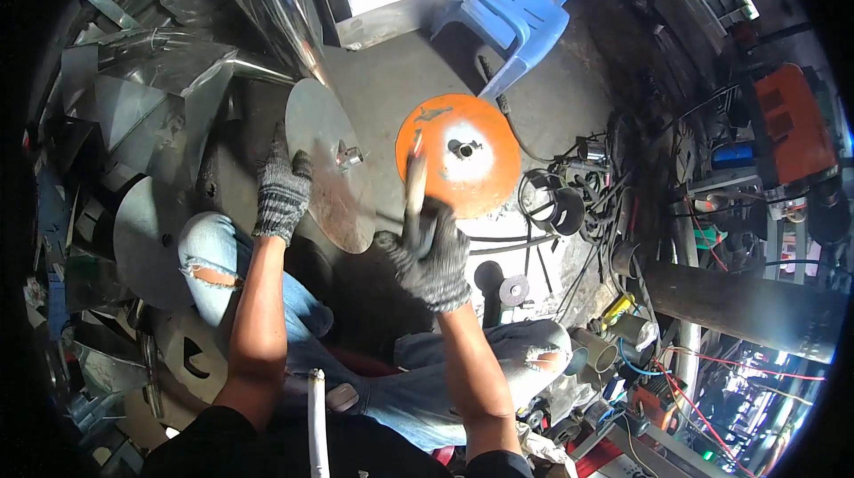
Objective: The recorder is welding a small cylindrical metal piece onto a circular metal plate.
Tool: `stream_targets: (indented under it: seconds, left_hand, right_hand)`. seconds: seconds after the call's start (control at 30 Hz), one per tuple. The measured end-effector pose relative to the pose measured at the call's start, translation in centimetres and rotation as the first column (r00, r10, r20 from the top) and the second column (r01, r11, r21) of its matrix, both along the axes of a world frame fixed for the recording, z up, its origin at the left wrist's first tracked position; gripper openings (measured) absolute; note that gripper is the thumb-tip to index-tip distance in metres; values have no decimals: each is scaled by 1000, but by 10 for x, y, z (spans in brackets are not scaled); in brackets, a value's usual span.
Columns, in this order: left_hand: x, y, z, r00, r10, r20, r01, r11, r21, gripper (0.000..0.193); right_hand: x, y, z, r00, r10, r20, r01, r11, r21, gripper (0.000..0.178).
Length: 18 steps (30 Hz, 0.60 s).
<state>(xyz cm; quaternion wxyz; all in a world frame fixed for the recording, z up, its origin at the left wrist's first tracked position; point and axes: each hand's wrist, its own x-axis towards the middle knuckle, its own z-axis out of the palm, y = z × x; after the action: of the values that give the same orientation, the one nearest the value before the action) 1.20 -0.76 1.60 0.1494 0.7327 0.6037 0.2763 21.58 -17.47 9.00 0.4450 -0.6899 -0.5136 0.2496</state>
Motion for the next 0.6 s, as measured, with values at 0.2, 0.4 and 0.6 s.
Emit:
stream_targets:
  seconds: [0.2,0.4,0.6]
  left_hand:
    - [4,0,8,1000,19,-11,-19,999,-48,57]
    - [4,-3,14,999,42,-11,-43,994,-102,58]
    - [13,-5,29,997,69,25,-61,970,-234,57]
  right_hand:
    - [31,10,-149,984,-110,-138,30,876,-481,47]
    - [19,18,-169,867,245,435,35,839,-542,35]
    - [18,48,-210,604,431,670,211,725,-656,33]
